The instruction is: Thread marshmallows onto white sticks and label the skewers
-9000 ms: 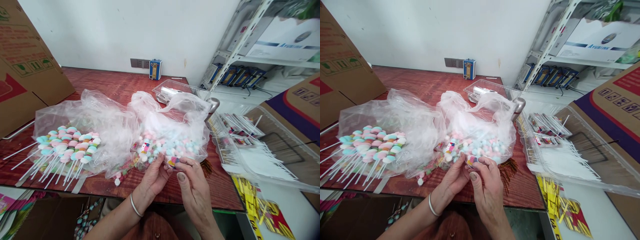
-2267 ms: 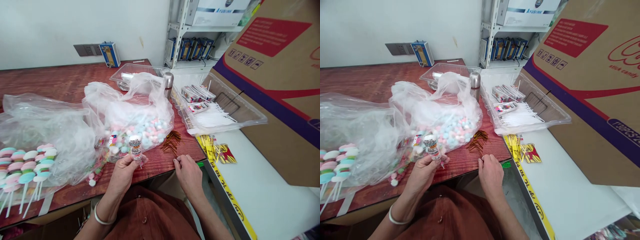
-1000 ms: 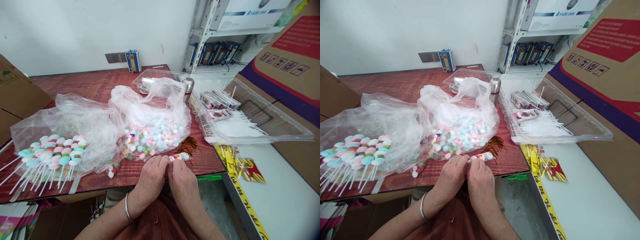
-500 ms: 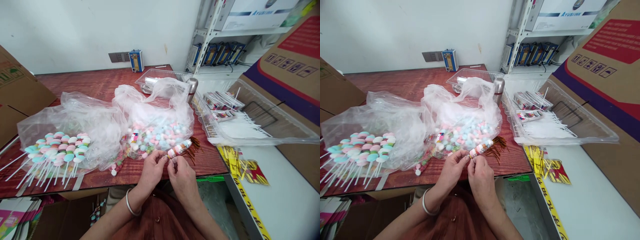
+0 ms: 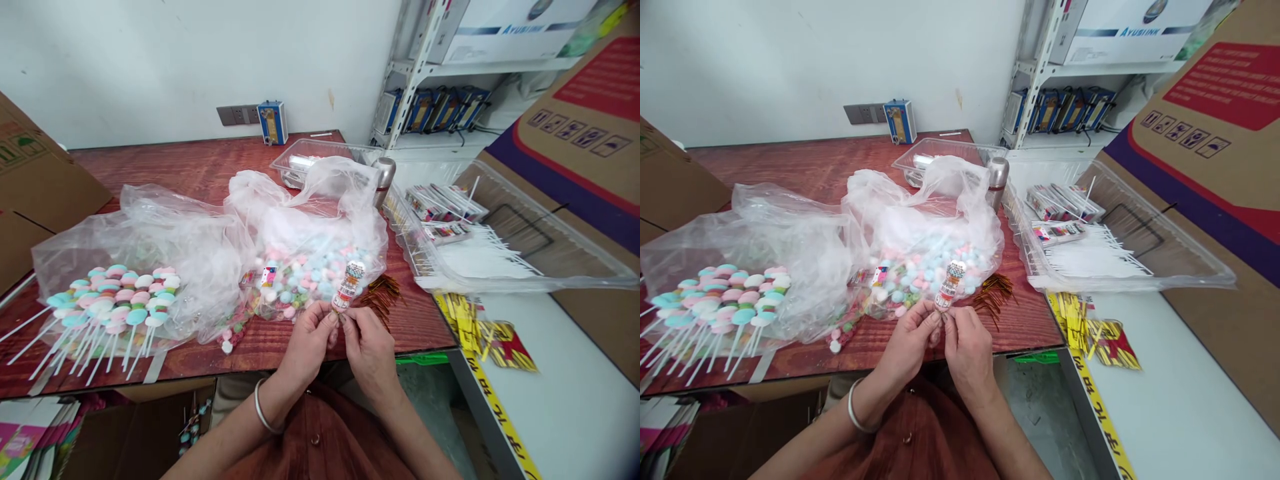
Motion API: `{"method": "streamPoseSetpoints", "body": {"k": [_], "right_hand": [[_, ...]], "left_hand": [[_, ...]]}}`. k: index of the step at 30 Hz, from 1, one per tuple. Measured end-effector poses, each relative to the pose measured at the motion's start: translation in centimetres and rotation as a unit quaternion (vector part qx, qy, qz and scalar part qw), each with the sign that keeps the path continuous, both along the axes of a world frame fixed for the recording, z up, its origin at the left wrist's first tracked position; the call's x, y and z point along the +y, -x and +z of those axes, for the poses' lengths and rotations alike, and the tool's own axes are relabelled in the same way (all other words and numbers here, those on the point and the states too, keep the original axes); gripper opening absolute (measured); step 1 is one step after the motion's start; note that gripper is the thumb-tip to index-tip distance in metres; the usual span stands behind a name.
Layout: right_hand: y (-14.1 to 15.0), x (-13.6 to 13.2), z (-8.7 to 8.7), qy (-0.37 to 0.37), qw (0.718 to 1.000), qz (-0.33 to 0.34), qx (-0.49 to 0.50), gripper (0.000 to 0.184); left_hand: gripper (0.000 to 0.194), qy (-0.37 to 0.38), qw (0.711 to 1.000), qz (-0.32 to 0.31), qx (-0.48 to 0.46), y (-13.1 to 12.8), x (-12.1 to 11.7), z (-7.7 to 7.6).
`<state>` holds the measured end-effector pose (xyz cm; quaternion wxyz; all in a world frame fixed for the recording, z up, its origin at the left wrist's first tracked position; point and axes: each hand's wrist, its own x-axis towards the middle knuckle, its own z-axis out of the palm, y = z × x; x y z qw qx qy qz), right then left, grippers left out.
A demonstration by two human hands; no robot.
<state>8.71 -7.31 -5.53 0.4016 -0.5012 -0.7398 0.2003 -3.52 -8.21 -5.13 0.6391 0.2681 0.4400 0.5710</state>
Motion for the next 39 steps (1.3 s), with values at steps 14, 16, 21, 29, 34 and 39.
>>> {"method": "streamPoseSetpoints", "body": {"k": [14, 16, 21, 29, 34, 39], "right_hand": [[-0.8, -0.6, 2.6, 0.213, 0.949, 0.071, 0.221, 0.021], [-1.3, -0.6, 3.7, 0.2, 0.954, 0.074, 0.21, 0.021], [-1.8, -0.8, 4.0, 0.298, 0.908, 0.18, 0.233, 0.021], [-2.6, 0.3, 2.7, 0.366, 0.861, 0.133, 0.326, 0.022], [-2.2, -0.7, 2.2, 0.42, 0.85, 0.192, 0.252, 0.02], [0.3, -0.6, 1.4, 0.463, 0.807, 0.189, 0.314, 0.02]], "left_hand": [[0.029, -0.212, 0.916, -0.193, 0.28, 4.4, 0.0, 1.9], [0.037, -0.253, 0.841, -0.211, 0.429, 4.9, -0.2, 2.2], [0.044, -0.296, 0.795, -0.127, 0.514, 4.2, -0.7, 2.0], [0.04, -0.284, 0.821, -0.199, 0.454, 4.2, -1.7, 1.4], [0.041, -0.2, 0.911, -0.195, 0.304, 4.7, -1.8, 2.3], [0.035, -0.235, 0.919, -0.233, 0.212, 5.6, -3.4, 5.3]]}}
